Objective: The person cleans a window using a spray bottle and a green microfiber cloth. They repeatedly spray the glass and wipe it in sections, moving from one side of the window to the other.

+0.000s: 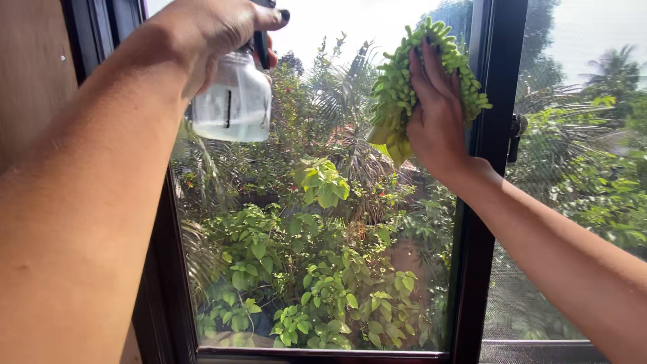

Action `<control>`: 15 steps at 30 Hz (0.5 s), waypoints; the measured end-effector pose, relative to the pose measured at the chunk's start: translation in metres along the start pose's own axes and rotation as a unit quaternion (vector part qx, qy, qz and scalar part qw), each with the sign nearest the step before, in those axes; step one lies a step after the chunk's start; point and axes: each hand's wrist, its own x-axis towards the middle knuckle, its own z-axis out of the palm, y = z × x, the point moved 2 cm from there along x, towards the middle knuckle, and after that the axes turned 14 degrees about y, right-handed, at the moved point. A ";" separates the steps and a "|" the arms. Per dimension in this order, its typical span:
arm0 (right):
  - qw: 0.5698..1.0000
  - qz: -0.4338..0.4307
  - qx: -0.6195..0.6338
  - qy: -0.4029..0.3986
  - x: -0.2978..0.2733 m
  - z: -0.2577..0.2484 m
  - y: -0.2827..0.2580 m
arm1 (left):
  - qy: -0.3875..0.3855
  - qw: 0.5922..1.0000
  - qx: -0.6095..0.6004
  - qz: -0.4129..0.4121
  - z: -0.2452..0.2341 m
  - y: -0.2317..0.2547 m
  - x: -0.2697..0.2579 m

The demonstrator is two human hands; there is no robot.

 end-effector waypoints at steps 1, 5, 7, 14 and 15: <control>1.000 -0.003 -0.004 0.000 0.000 -0.001 -0.001 | 0.006 1.000 0.004 0.005 -0.002 0.000 0.005; 1.000 -0.001 -0.019 -0.008 0.000 0.000 0.002 | -0.011 0.994 -0.109 -0.018 0.012 -0.010 0.027; 1.000 0.012 -0.021 -0.015 -0.002 -0.001 0.006 | -0.010 0.991 -0.131 -0.020 0.016 -0.012 0.030; 0.999 0.015 -0.041 -0.017 -0.002 0.004 0.006 | 0.007 0.998 -0.053 0.018 0.003 -0.016 0.024; 0.999 0.015 -0.043 -0.018 -0.003 0.003 0.005 | 0.010 0.997 -0.070 0.025 0.004 -0.019 0.027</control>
